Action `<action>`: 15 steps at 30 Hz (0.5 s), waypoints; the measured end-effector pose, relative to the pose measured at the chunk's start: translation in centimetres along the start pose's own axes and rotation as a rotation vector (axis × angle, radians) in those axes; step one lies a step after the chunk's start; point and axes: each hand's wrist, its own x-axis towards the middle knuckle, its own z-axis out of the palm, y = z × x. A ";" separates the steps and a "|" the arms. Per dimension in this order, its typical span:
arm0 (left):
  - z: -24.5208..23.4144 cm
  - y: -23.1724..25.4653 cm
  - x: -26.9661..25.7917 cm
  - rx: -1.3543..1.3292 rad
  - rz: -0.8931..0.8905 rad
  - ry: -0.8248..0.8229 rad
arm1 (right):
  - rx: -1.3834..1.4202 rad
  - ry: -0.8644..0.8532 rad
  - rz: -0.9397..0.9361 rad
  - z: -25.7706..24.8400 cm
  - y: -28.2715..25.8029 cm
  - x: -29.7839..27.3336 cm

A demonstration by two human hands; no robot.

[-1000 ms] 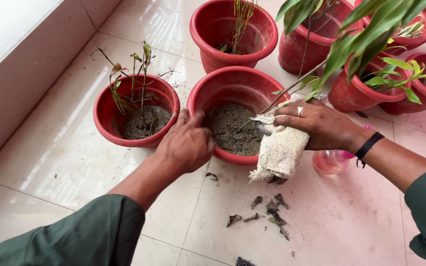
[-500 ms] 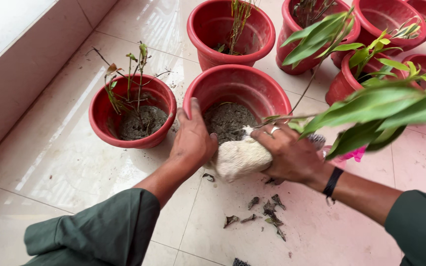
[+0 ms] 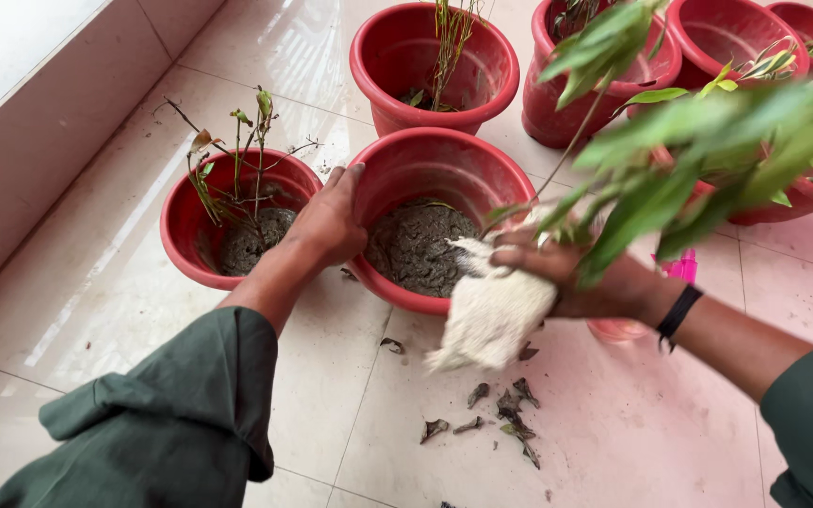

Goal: The person wipes a plant pot with a cloth, cleans the leaves of a potted plant using the cloth, and holds a spray bottle next to the pot.

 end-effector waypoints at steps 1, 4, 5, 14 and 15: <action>-0.2 0.0 0.0 0.000 -0.003 -0.002 | 0.014 -0.070 0.012 -0.1 1.1 -0.2; -0.8 0.3 -0.3 -0.013 0.010 -0.020 | -0.002 -0.170 0.040 0.7 2.2 -0.8; -1.0 0.3 -0.5 -0.020 0.021 -0.014 | -0.036 -0.196 0.059 1.0 2.4 -0.9; -0.6 1.5 -2.3 0.062 -0.113 -0.023 | -0.225 -0.071 0.120 4.4 0.4 -2.7; -0.5 1.5 -2.6 0.077 -0.111 -0.039 | -0.222 -0.076 0.127 4.8 0.7 -3.0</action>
